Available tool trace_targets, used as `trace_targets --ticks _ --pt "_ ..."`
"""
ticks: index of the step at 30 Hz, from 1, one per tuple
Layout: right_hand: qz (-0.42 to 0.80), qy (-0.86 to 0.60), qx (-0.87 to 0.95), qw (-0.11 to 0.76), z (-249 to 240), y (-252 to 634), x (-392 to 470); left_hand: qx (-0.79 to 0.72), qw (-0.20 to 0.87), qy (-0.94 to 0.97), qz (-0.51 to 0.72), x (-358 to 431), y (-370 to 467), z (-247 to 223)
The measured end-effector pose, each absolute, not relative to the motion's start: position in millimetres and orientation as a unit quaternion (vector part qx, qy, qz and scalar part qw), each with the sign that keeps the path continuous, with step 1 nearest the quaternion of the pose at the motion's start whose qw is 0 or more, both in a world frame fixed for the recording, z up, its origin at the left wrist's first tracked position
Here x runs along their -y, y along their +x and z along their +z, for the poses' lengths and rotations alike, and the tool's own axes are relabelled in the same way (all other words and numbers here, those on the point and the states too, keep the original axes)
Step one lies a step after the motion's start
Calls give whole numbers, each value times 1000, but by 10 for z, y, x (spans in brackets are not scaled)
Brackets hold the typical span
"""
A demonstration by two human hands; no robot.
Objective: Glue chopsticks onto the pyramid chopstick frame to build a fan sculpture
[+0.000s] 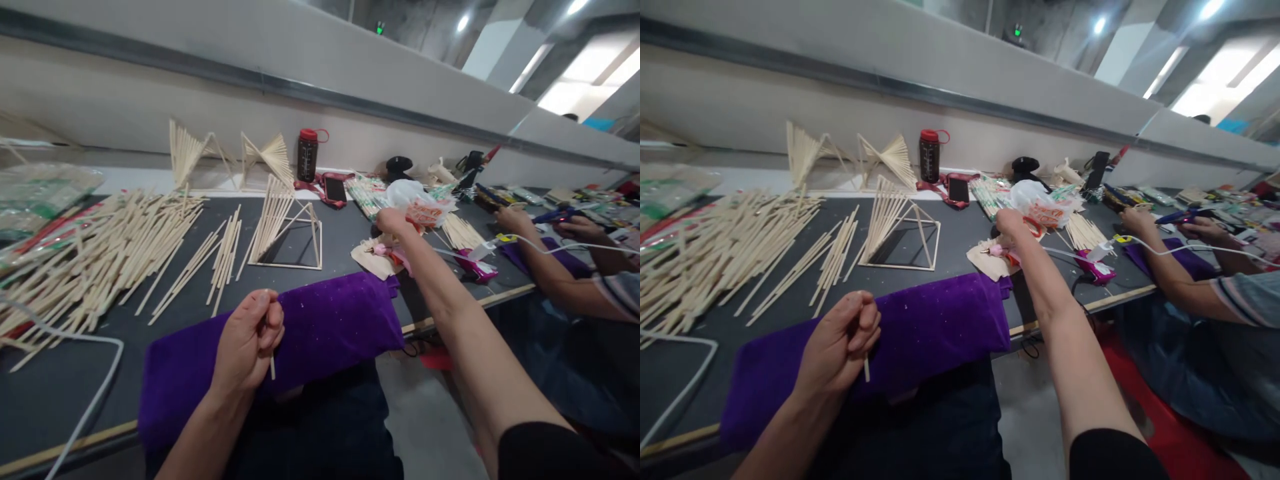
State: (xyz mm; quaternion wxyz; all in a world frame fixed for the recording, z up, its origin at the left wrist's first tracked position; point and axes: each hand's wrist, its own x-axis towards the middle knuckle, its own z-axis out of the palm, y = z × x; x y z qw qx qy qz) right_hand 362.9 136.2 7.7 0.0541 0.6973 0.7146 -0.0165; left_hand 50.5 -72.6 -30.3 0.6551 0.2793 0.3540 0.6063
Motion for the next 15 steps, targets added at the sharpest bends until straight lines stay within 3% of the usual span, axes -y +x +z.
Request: trace_targets --ticks 8,15 --pt "28 746 -665 -15 330 4017 -1448 -386 637 268 611 764 509 -287" --pt "157 811 -538 -171 638 5004 -1642 -414 634 251 603 756 488 -298"
